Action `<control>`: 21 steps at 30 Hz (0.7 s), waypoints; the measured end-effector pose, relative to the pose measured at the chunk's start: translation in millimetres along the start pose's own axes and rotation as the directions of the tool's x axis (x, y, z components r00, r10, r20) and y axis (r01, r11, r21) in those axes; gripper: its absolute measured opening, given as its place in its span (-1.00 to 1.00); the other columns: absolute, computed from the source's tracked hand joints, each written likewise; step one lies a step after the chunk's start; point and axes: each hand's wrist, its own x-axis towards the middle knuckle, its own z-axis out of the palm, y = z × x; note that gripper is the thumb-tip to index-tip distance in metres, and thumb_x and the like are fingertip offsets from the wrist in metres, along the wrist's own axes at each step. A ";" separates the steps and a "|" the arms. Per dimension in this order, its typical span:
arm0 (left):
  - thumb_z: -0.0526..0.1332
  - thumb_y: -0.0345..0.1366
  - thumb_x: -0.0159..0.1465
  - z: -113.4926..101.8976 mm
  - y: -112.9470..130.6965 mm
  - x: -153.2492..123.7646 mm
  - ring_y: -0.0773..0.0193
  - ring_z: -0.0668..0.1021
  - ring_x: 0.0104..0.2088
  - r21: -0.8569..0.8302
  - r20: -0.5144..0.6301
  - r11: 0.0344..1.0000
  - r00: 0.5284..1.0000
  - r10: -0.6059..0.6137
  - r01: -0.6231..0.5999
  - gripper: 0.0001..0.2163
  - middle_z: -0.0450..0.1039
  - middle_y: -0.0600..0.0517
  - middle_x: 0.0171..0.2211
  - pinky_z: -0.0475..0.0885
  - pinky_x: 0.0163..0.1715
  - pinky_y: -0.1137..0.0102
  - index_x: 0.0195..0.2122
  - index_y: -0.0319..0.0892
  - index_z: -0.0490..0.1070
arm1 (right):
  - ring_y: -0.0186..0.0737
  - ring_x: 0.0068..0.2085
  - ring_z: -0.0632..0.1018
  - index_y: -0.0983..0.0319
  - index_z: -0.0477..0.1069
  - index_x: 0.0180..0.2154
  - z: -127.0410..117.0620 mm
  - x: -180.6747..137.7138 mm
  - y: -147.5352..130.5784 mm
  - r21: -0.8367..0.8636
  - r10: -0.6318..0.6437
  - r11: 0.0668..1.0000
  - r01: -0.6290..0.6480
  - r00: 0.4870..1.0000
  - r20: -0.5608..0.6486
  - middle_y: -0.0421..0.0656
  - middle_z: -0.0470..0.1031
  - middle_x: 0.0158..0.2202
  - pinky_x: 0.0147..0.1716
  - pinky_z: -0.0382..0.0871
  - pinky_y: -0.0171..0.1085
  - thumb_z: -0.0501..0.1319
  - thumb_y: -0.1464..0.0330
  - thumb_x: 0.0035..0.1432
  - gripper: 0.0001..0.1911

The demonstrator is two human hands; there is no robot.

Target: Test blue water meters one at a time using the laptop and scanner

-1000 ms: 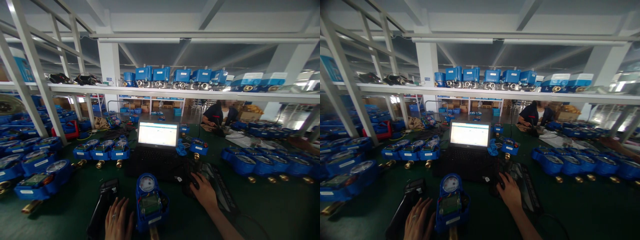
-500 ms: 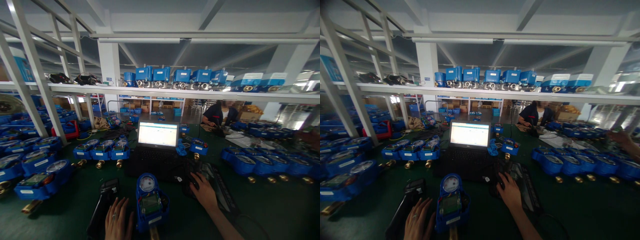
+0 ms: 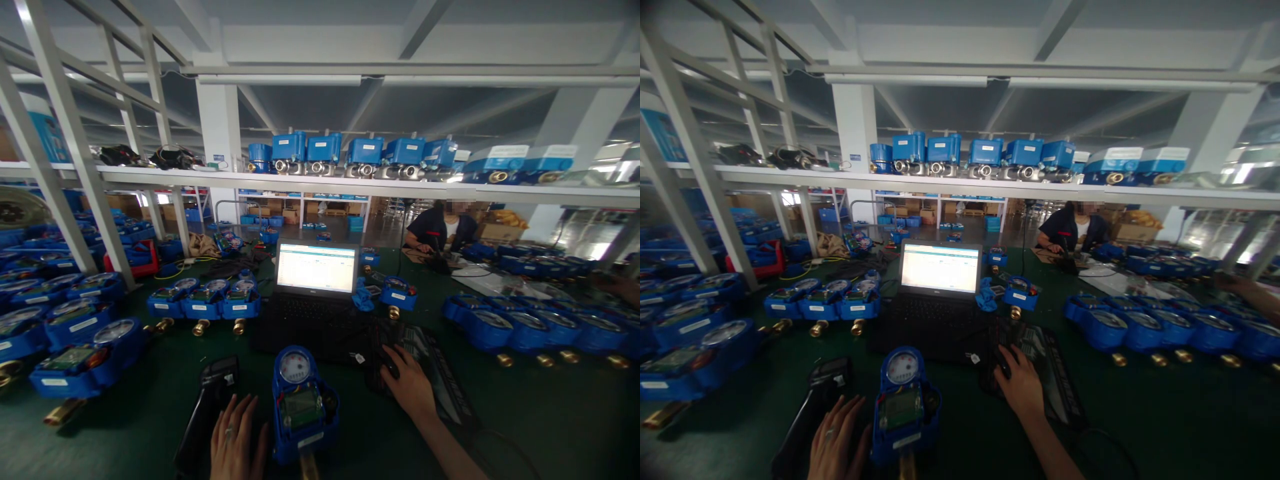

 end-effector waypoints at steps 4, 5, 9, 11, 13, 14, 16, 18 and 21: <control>0.01 -0.17 0.33 -2.9 4.7 2.2 -0.04 0.36 0.18 -0.033 -0.025 0.999 0.999 -0.022 0.021 -0.63 0.43 -0.10 0.06 0.34 0.07 0.00 0.14 -0.11 0.22 | 0.02 0.06 0.42 0.24 0.35 0.12 -4.1 -0.8 -2.6 -0.001 0.007 1.000 -0.007 1.000 0.012 0.03 0.27 0.17 0.03 0.37 -0.07 0.02 0.28 0.22 -0.53; 0.01 -0.17 0.33 -3.2 3.3 2.4 -0.04 0.37 0.16 -0.021 -0.020 1.000 1.000 0.009 -0.010 -0.62 0.44 -0.10 0.05 0.37 0.04 0.01 0.15 -0.11 0.21 | 0.02 0.06 0.42 0.24 0.35 0.12 -4.6 -0.7 -2.8 -0.001 0.012 1.000 -0.012 1.000 0.015 0.02 0.27 0.17 0.03 0.37 -0.07 0.02 0.28 0.22 -0.54; 0.02 -0.17 0.33 -2.4 -4.7 2.2 -0.04 0.42 0.13 0.058 -0.013 0.995 0.996 0.086 -0.085 -0.61 0.46 -0.10 0.03 0.42 -0.02 0.03 0.15 -0.14 0.20 | 0.02 0.05 0.43 0.24 0.36 0.11 -3.4 0.0 -1.7 0.007 0.003 1.000 -0.003 1.000 0.007 0.03 0.27 0.16 0.04 0.36 -0.06 0.03 0.28 0.21 -0.54; 0.05 -0.17 0.31 -1.0 -7.5 1.5 -0.04 0.42 0.12 0.083 -0.018 0.992 0.995 0.102 -0.100 -0.61 0.46 -0.09 0.03 0.42 -0.03 0.04 0.15 -0.15 0.21 | 0.03 0.04 0.44 0.25 0.35 0.11 -2.2 0.2 -0.7 0.010 -0.005 1.000 0.005 1.000 0.000 0.03 0.28 0.16 0.03 0.37 -0.05 0.04 0.27 0.21 -0.54; 0.07 -0.17 0.30 0.7 -9.2 0.4 -0.04 0.43 0.11 0.092 -0.019 0.988 0.991 0.129 -0.127 -0.59 0.47 -0.09 0.04 0.43 -0.04 0.05 0.15 -0.15 0.21 | 0.03 0.04 0.44 0.24 0.36 0.10 -1.8 0.3 -0.3 0.010 -0.005 1.000 0.005 1.000 -0.003 0.03 0.29 0.15 0.03 0.36 -0.04 0.03 0.28 0.21 -0.54; 0.08 -0.18 0.30 1.4 -9.8 -0.1 -0.04 0.43 0.11 0.092 -0.020 0.987 0.991 0.135 -0.132 -0.59 0.47 -0.09 0.03 0.42 -0.04 0.05 0.15 -0.15 0.21 | 0.03 0.04 0.44 0.23 0.37 0.10 -1.9 0.3 -0.3 0.010 -0.004 1.000 0.004 1.000 -0.004 0.02 0.30 0.15 0.03 0.36 -0.04 0.03 0.28 0.20 -0.55; 0.08 -0.18 0.30 2.3 -10.4 -0.7 -0.03 0.43 0.12 0.091 -0.025 0.988 0.991 0.129 -0.126 -0.59 0.46 -0.09 0.04 0.41 -0.03 0.05 0.16 -0.15 0.21 | 0.03 0.05 0.43 0.22 0.38 0.09 -2.1 0.3 -0.5 0.009 0.002 1.000 -0.002 1.000 -0.001 0.00 0.30 0.15 0.03 0.36 -0.04 0.04 0.29 0.20 -0.56; 0.08 -0.18 0.30 2.1 -10.6 -0.5 -0.02 0.43 0.12 0.096 -0.029 0.987 0.991 0.129 -0.125 -0.59 0.47 -0.09 0.03 0.41 -0.03 0.06 0.15 -0.15 0.21 | 0.02 0.05 0.43 0.21 0.37 0.09 -2.2 0.3 -0.7 0.012 0.007 1.000 -0.007 1.000 0.000 0.00 0.30 0.15 0.02 0.38 -0.04 0.04 0.28 0.20 -0.55; 0.09 -0.18 0.29 0.6 -10.6 1.3 -0.02 0.44 0.11 0.124 -0.029 0.981 0.988 0.153 -0.149 -0.59 0.47 -0.10 0.03 0.42 -0.05 0.07 0.15 -0.16 0.21 | 0.03 0.05 0.43 0.22 0.37 0.10 -2.0 0.1 -1.1 0.019 0.007 1.000 -0.007 1.000 -0.002 0.01 0.29 0.15 0.01 0.38 -0.04 0.04 0.28 0.20 -0.55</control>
